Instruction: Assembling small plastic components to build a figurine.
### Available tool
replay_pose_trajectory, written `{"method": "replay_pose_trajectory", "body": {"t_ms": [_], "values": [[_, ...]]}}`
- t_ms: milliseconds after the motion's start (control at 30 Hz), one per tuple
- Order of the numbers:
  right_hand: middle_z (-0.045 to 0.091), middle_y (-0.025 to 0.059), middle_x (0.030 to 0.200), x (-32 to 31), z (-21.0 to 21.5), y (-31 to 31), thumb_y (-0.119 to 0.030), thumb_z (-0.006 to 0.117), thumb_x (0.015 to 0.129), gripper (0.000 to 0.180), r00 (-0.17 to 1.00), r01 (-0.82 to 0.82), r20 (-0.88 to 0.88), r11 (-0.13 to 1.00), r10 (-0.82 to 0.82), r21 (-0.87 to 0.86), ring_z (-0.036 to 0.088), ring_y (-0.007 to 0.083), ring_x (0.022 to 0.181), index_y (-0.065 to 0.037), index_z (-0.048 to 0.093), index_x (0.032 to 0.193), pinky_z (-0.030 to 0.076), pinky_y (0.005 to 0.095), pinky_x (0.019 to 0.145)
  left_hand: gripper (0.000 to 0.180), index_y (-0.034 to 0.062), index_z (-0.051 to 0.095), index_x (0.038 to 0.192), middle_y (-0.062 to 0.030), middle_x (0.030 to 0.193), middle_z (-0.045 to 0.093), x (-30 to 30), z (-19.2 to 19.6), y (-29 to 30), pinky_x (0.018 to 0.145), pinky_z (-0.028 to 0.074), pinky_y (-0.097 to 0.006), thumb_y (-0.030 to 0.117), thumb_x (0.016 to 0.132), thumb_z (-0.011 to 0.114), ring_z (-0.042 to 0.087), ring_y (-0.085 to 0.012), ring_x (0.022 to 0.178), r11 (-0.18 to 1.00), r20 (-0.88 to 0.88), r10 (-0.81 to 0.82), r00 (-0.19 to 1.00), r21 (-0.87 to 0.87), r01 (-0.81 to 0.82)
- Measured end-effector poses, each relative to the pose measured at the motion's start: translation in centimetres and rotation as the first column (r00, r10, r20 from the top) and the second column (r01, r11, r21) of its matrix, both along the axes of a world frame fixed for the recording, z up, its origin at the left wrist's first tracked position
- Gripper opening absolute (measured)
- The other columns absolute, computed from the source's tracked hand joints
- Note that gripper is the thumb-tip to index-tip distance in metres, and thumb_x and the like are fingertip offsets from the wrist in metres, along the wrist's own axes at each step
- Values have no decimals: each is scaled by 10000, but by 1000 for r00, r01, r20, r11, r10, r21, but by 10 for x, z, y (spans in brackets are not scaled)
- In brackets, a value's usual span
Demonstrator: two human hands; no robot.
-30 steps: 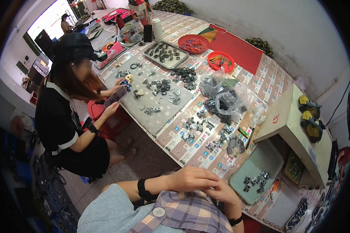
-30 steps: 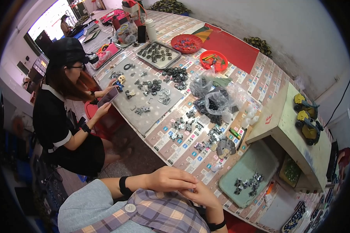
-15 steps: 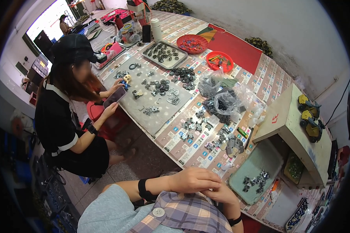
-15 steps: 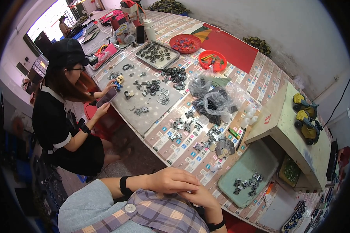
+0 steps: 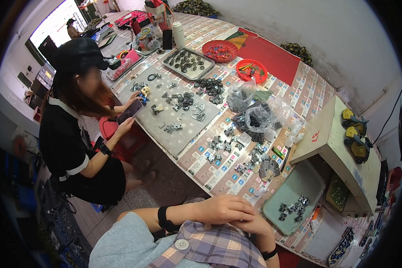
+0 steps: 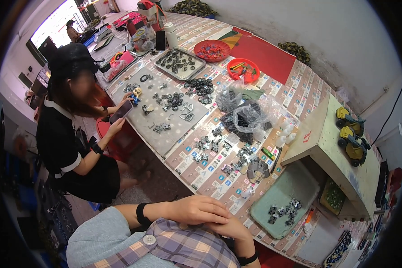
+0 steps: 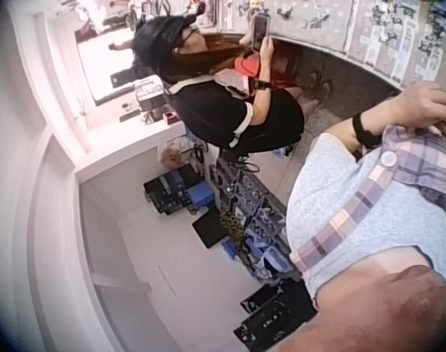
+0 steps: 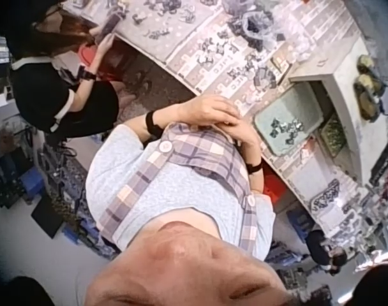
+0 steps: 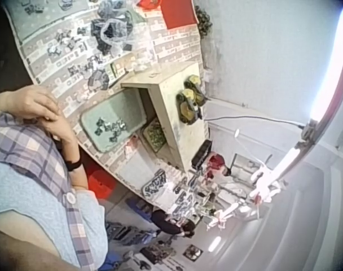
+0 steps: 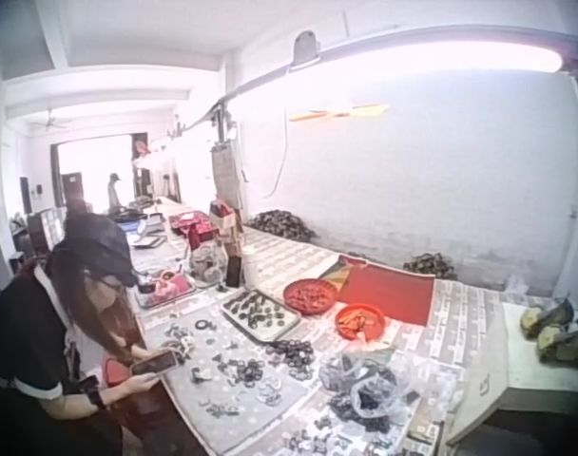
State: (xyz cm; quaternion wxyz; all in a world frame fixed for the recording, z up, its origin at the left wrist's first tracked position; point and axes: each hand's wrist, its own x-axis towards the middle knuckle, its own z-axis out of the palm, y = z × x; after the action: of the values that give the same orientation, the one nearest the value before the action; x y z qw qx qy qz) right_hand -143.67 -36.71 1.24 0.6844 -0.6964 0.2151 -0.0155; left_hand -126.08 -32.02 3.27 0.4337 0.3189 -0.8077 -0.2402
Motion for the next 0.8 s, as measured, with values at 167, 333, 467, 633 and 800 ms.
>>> {"method": "replay_pose_trajectory", "body": {"t_ms": [167,333,467,633,800], "values": [[555,131,1071,0,0,0,-88,614,760,330,999,-45,-4,999,45,-7,522,234,1011,-25,554,1078,432,321,852,236,40,583,951,-80,974,567,-2,-2,3,766,478,-331,67,717,566,564,-247,910,1000,-24,12,1000,25,-12],[523,109,1085,5,-2,1,-36,623,734,371,997,4,78,998,-9,61,508,228,1021,-20,524,1092,423,313,856,209,47,593,914,-68,925,553,1,2,3,736,476,-320,61,706,576,559,-236,875,999,-17,34,999,14,-34],[524,114,1082,11,3,1,-36,614,731,379,996,37,80,997,-42,60,511,223,1012,-9,510,1095,422,312,852,201,58,598,900,-63,907,544,4,1,4,709,473,-310,60,701,574,553,-228,848,998,-17,64,998,22,-63],[540,124,1059,12,-5,-1,-65,607,731,393,998,-42,52,998,39,45,522,215,986,-1,495,1102,434,310,827,228,43,608,951,-72,899,553,7,-3,11,671,482,-311,53,723,612,564,-233,813,995,13,93,996,45,-94],[565,88,1038,-16,-51,1,-122,639,771,385,990,8,140,995,7,-104,529,186,992,-12,519,1121,438,306,832,226,24,578,1033,-102,977,560,-2,-15,8,705,466,-322,72,812,563,561,-253,851,992,-135,27,990,129,-10]]}}
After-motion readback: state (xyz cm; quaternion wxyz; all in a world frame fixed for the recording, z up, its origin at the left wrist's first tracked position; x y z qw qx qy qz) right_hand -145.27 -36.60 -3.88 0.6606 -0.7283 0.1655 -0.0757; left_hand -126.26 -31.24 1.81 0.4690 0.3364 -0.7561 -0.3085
